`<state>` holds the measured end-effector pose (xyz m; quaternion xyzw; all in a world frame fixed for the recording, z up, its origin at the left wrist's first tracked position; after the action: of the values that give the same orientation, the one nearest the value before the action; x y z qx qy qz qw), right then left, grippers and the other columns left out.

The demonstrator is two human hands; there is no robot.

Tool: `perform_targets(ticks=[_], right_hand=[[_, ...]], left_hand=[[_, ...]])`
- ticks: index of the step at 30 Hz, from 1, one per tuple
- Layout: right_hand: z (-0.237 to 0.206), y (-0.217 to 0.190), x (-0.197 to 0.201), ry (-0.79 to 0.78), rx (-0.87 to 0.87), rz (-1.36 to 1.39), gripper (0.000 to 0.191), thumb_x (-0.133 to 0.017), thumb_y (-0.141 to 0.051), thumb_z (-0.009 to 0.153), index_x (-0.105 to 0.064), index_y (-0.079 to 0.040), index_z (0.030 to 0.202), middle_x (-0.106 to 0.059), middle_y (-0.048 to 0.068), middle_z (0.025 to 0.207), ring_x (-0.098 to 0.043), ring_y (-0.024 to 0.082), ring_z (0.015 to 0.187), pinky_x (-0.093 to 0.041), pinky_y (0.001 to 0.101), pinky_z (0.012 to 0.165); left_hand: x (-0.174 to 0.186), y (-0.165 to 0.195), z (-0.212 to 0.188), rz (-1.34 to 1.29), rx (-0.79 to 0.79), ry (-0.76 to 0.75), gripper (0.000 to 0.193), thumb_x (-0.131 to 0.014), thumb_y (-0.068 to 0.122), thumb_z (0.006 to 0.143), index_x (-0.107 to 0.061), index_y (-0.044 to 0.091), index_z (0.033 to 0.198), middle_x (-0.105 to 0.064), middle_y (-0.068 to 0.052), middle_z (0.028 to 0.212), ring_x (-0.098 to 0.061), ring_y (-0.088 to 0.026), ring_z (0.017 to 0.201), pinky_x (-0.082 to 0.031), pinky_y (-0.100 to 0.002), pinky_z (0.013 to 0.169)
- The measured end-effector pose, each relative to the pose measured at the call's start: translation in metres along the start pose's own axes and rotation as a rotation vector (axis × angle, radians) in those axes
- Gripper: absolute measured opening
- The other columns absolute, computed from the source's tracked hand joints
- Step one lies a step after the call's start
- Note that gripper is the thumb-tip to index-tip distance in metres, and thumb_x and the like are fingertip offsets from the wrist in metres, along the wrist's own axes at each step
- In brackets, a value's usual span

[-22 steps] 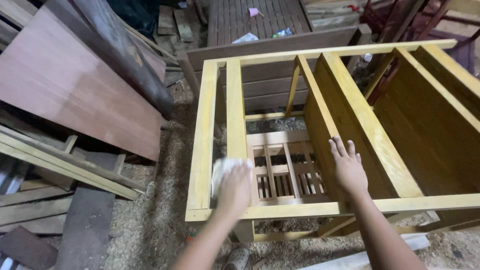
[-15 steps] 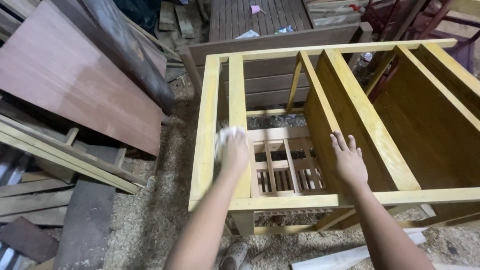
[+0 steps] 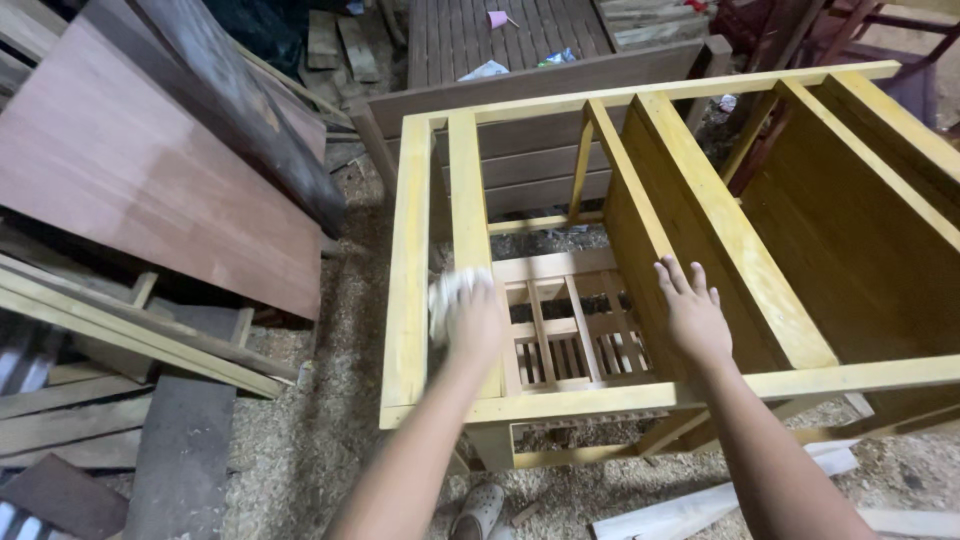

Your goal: The person wipes the rails and slats of a light wooden furniture frame with a small white pad, steadying the frame with the other hand. They work along different rails and sides of the frame, repositioning their hands to reach each surface.

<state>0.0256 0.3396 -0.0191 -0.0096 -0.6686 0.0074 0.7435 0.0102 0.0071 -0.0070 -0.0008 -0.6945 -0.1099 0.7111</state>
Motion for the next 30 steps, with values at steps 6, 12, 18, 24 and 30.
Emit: perform_targets(ticks=[6, 12, 18, 24, 30], right_hand=[[0.001, -0.002, 0.003, 0.011, 0.006, -0.036, 0.081, -0.048, 0.002, 0.087, -0.024, -0.019, 0.163, -0.015, -0.004, 0.173, -0.022, 0.035, 0.156, -0.031, 0.0538, 0.12], [0.0, -0.002, 0.001, -0.017, 0.002, -0.033, 0.085, -0.05, 0.002, 0.084, -0.023, -0.02, 0.161, -0.013, -0.004, 0.172, -0.021, 0.036, 0.155, -0.029, 0.0537, 0.12], [0.0, 0.0, 0.006, -0.001, 0.001, 0.016, 0.086, -0.05, 0.003, 0.082, -0.024, -0.019, 0.161, -0.015, -0.002, 0.171, -0.02, 0.037, 0.155, -0.029, 0.0543, 0.12], [0.001, 0.002, 0.005, 0.021, 0.009, 0.009, 0.083, -0.048, 0.003, 0.085, -0.025, -0.019, 0.161, -0.016, -0.002, 0.172, -0.021, 0.037, 0.155, -0.031, 0.0556, 0.119], [-0.006, 0.008, -0.001, 0.022, 0.014, 0.05, 0.081, -0.048, 0.0, 0.085, -0.028, -0.021, 0.161, -0.019, -0.004, 0.171, -0.021, 0.037, 0.155, -0.031, 0.0576, 0.118]], left_hand=[[-0.025, -0.013, -0.096, -0.057, -0.144, 0.102, 0.047, -0.046, 0.016, 0.097, -0.053, 0.0, 0.141, -0.046, -0.02, 0.152, -0.039, -0.035, 0.143, -0.021, -0.057, 0.118], [0.008, -0.018, 0.042, -0.063, -0.04, 0.249, 0.042, -0.043, 0.019, 0.097, -0.063, 0.005, 0.131, -0.059, -0.013, 0.144, -0.049, -0.03, 0.139, -0.027, -0.053, 0.121], [-0.007, -0.002, -0.069, 0.152, -0.176, 0.141, 0.046, -0.043, 0.018, 0.1, -0.057, 0.002, 0.14, -0.053, -0.017, 0.151, -0.047, -0.032, 0.143, -0.027, -0.048, 0.123], [0.002, -0.021, -0.02, 0.047, -0.129, 0.222, 0.045, -0.042, 0.008, 0.099, -0.055, 0.0, 0.142, -0.052, -0.017, 0.15, -0.046, -0.033, 0.143, -0.027, -0.053, 0.122], [0.008, -0.017, -0.011, -0.007, -0.038, 0.138, 0.038, -0.047, 0.012, 0.1, -0.062, 0.002, 0.133, -0.058, -0.016, 0.145, -0.051, -0.034, 0.135, -0.032, -0.051, 0.121]])
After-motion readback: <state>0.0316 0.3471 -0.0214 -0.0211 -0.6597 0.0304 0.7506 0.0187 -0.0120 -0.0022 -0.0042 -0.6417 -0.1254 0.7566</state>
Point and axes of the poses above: each hand's wrist, its own z-axis towards the middle knuckle, its own x-axis out of the back of the hand, y = z × x, the point moved 5 cm from there along z, towards the middle knuckle
